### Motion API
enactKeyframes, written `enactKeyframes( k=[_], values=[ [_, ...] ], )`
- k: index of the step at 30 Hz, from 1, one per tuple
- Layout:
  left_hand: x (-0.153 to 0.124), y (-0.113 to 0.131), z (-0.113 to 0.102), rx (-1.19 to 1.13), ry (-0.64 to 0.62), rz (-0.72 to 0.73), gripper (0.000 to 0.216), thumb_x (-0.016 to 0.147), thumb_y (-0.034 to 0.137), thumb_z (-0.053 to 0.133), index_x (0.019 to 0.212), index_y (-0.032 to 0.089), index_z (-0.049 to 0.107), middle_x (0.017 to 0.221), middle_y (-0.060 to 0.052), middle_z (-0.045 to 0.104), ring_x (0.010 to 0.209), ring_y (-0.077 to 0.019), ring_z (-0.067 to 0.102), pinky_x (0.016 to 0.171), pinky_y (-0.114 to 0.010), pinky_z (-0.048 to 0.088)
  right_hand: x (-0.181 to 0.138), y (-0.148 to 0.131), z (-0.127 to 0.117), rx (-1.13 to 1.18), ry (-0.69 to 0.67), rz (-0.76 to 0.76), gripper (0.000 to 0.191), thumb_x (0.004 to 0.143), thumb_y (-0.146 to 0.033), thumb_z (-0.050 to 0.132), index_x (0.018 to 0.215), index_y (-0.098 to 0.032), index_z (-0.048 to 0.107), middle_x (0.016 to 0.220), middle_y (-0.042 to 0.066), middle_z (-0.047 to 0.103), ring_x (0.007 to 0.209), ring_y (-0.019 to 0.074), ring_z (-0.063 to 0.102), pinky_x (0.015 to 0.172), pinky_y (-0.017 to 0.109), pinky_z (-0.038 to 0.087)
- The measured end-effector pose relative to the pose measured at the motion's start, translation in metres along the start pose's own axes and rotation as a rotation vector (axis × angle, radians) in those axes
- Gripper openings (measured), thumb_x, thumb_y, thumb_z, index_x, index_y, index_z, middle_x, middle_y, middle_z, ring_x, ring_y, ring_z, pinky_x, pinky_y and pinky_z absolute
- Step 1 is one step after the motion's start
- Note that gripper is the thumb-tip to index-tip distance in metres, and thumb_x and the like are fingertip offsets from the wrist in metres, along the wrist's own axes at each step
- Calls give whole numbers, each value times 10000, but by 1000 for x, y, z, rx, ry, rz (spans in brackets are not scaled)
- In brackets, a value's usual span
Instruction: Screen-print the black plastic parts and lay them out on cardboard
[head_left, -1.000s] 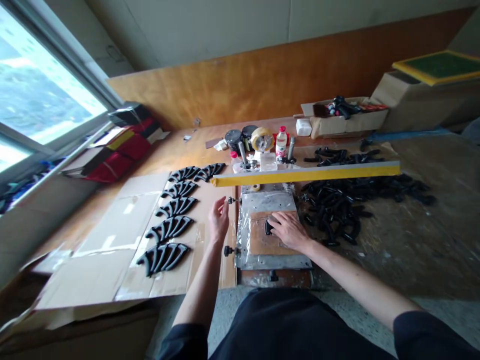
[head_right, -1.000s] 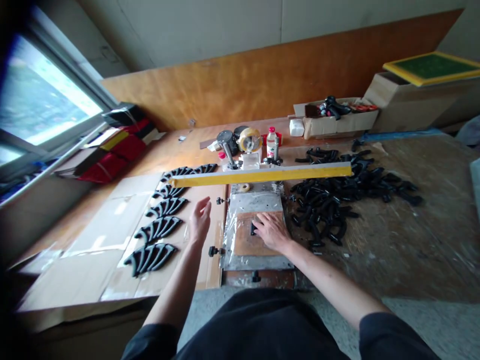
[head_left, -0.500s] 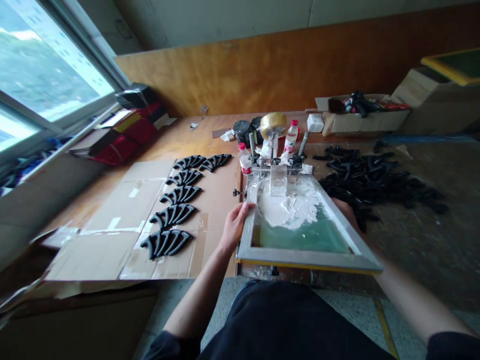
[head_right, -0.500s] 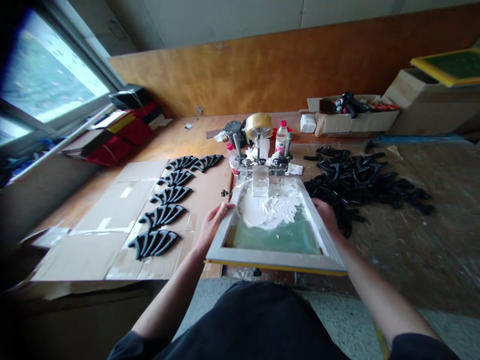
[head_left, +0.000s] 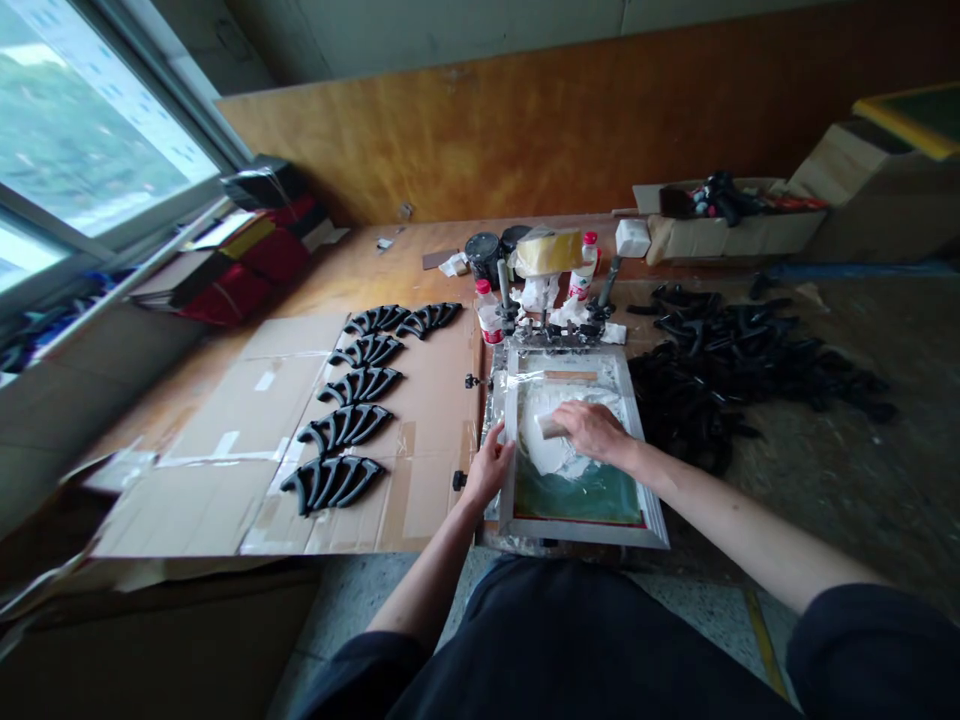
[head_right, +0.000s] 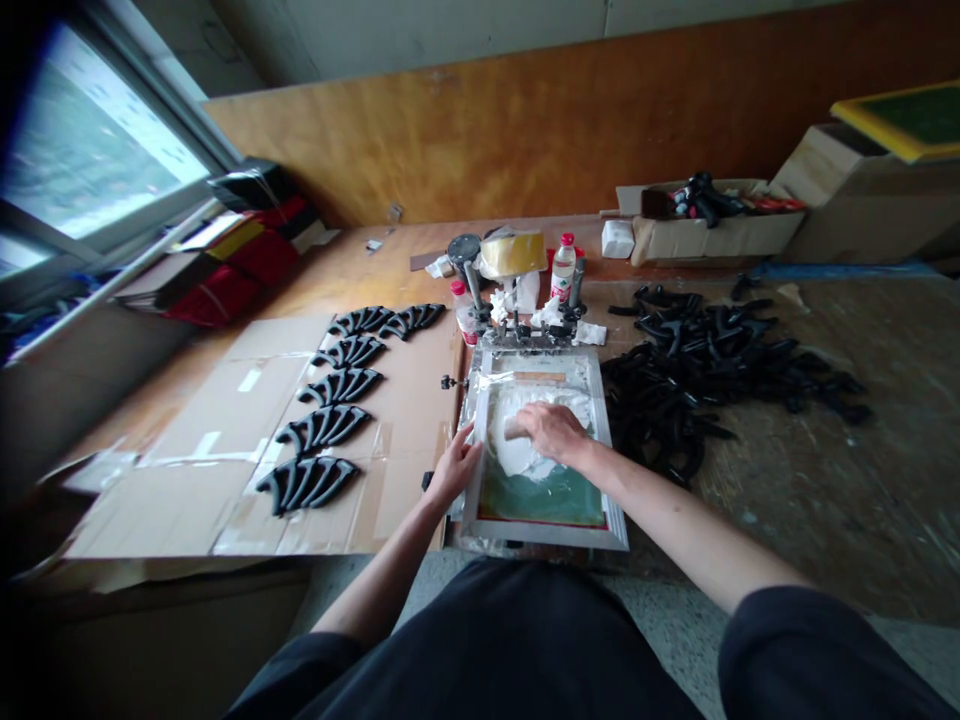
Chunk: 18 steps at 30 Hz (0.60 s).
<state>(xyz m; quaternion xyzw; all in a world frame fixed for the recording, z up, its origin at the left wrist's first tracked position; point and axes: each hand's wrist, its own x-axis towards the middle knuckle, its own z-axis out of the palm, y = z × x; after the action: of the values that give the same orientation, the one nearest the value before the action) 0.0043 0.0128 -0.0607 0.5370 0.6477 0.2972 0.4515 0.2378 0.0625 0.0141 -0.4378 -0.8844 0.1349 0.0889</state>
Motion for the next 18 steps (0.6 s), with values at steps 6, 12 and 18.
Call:
enactKeyframes(
  k=[6, 12, 18],
  values=[
    [-2, 2, 0, 37, 19, 16, 566, 908, 463, 472, 1417, 218, 457, 697, 13, 574, 646, -151, 547, 610, -257, 385, -37, 6, -5, 143, -133, -275, 320, 771, -55, 510, 938, -250, 702, 944, 10, 703, 906, 163, 629, 797, 252, 440],
    [-3, 5, 0, -11, 37, -17, 554, 880, 448, 525, 1385, 222, 496, 690, 9, 588, 611, -145, 550, 565, -240, 391, -33, -4, 7, 77, 75, -122, 306, 796, -64, 513, 991, -210, 699, 1000, 55, 700, 954, 202, 626, 815, 287, 455],
    [-4, 9, -3, -61, 35, -36, 591, 852, 466, 553, 1385, 218, 493, 631, 41, 533, 542, -113, 487, 521, -216, 356, -23, -7, 2, 182, 113, -28, 242, 848, -217, 626, 1079, -263, 677, 1003, 4, 714, 885, 175, 662, 772, 261, 478]
  ],
)
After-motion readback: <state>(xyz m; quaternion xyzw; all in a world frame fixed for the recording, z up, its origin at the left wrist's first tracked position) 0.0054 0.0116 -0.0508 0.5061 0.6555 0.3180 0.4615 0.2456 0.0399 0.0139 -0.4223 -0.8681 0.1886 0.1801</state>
